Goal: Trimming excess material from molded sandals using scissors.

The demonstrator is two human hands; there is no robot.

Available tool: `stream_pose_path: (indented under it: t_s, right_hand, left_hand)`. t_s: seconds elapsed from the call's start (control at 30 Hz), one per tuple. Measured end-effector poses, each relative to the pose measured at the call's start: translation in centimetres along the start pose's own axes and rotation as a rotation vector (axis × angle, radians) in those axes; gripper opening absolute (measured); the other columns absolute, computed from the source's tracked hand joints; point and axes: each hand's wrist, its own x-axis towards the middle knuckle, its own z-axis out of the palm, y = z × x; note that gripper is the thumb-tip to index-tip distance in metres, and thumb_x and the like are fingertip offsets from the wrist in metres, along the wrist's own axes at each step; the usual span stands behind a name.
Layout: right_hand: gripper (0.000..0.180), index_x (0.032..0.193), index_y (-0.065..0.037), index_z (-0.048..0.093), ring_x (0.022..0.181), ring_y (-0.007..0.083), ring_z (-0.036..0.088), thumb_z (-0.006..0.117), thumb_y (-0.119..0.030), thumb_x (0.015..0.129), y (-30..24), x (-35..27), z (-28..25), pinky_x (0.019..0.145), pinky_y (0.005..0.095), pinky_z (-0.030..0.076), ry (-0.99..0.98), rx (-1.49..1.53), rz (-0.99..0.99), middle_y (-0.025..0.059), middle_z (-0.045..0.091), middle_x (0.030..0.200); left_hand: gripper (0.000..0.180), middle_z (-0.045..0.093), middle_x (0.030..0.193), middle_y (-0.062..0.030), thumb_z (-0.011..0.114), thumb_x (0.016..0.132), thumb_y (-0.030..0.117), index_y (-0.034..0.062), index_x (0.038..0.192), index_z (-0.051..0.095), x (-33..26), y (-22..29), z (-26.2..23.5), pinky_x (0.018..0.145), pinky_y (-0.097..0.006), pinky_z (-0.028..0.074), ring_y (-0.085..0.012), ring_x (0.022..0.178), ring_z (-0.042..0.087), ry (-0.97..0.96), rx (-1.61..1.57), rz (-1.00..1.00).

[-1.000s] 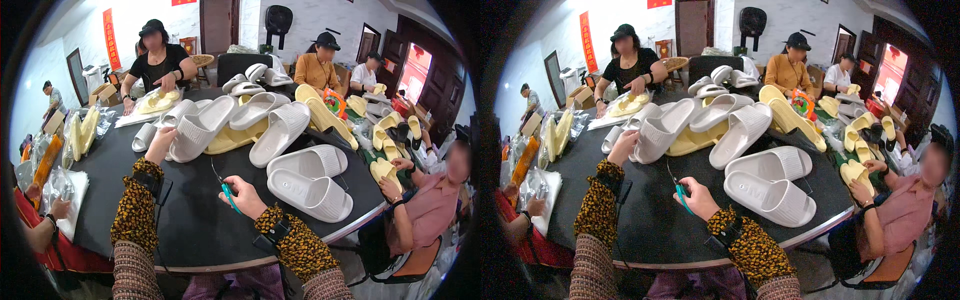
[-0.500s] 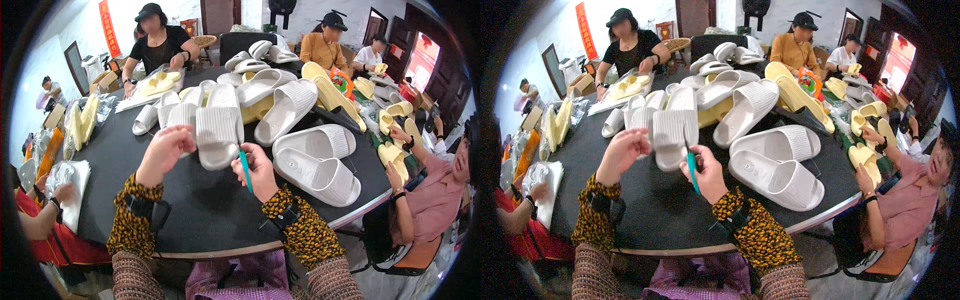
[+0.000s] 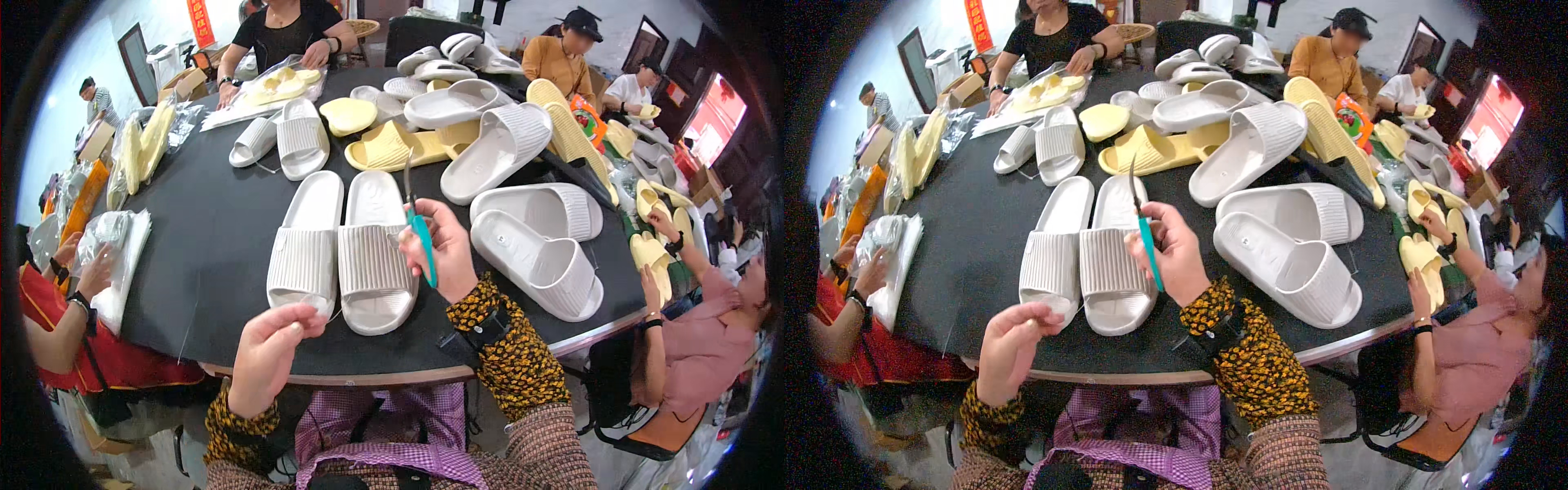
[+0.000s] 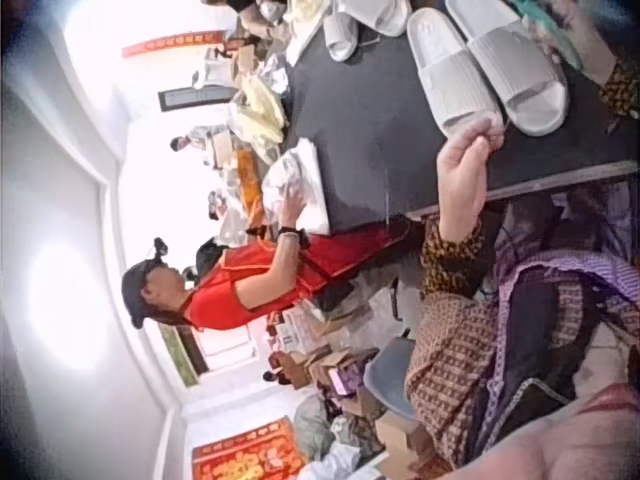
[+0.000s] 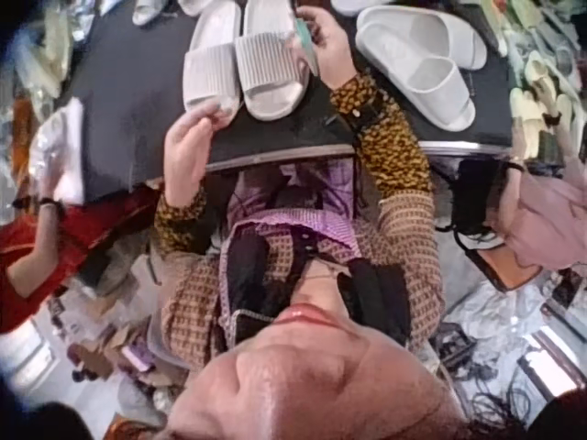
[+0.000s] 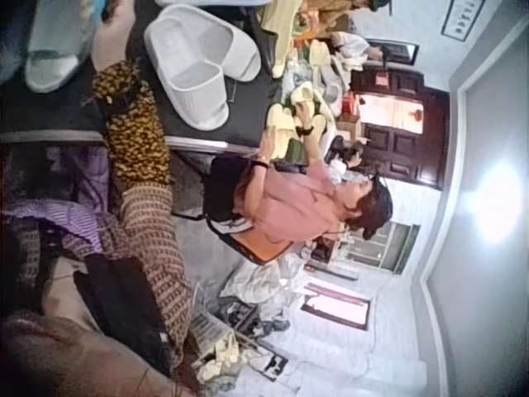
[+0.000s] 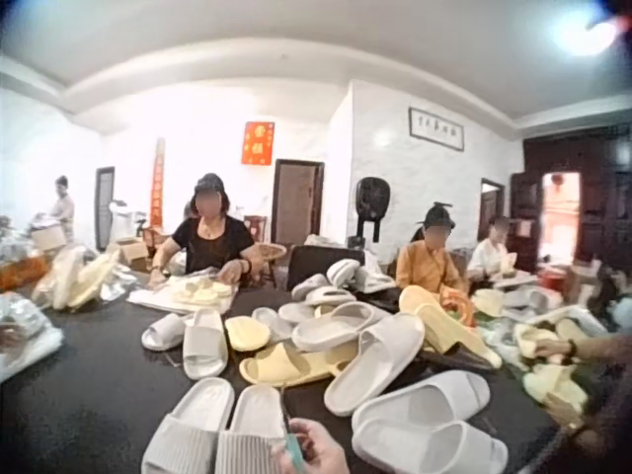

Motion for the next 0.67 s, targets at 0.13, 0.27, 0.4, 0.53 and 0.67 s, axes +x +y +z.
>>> stream_pose_path:
  t_s: [0.13,0.27,0.4,0.53,0.67]
  right_hand:
    - [0.038,0.118,-0.002,0.044,0.052,0.0075,0.051,0.058,-0.006,0.082,-0.4,-0.6,0.2,0.045,0.0194,0.043,-0.072,0.023,0.111,0.0066,0.057,0.08]
    - [0.038,0.117,0.001,0.042,0.051,0.0094,0.051,0.058,-0.013,0.085,-3.4,-4.4,2.9,0.044,0.0211,0.042,-0.113,0.108,0.237,0.0073,0.055,0.077]
    - [0.047,0.122,0.0,0.039,0.06,0.0119,0.053,0.061,-0.02,0.086,-3.5,-9.3,3.7,0.054,0.0235,0.046,-0.257,0.115,0.396,0.0095,0.056,0.083]
    - [0.044,0.125,-0.003,0.037,0.069,0.0097,0.054,0.058,-0.011,0.086,-1.9,-12.5,3.9,0.061,0.0241,0.047,-0.355,0.224,0.58,0.0076,0.056,0.089]
    - [0.05,0.127,-0.004,0.035,0.072,0.0115,0.055,0.061,-0.015,0.086,-0.9,-13.5,4.6,0.065,0.0247,0.049,-0.44,0.267,0.815,0.0095,0.056,0.092]
  left_hand:
    - [0.029,0.062,0.103,-0.0192,0.047,0.086,-0.002,-0.0113,0.111,0.055,-1.9,-1.3,-0.8,0.088,-0.036,0.047,-0.0234,0.095,0.061,0.13,0.008,0.062]
    - [0.03,0.062,0.103,-0.0195,0.046,0.085,-0.001,-0.0106,0.112,0.055,-3.0,-2.1,-1.4,0.087,-0.037,0.048,-0.0247,0.096,0.061,0.172,-0.11,0.054]
    - [0.03,0.062,0.104,-0.0197,0.054,0.087,0.007,-0.0077,0.112,0.056,-3.3,-2.4,-1.5,0.088,-0.04,0.049,-0.0284,0.099,0.061,0.197,-0.187,0.043]
    - [0.031,0.062,0.105,-0.0208,0.051,0.088,0.007,-0.0083,0.115,0.054,-3.3,-2.6,-1.4,0.091,-0.041,0.047,-0.0296,0.102,0.06,0.117,-0.309,0.035]
    - [0.032,0.061,0.108,-0.0197,0.049,0.089,0.004,-0.0084,0.118,0.053,-3.5,-2.9,-2.0,0.091,-0.04,0.047,-0.0277,0.103,0.059,0.069,-0.356,0.038]
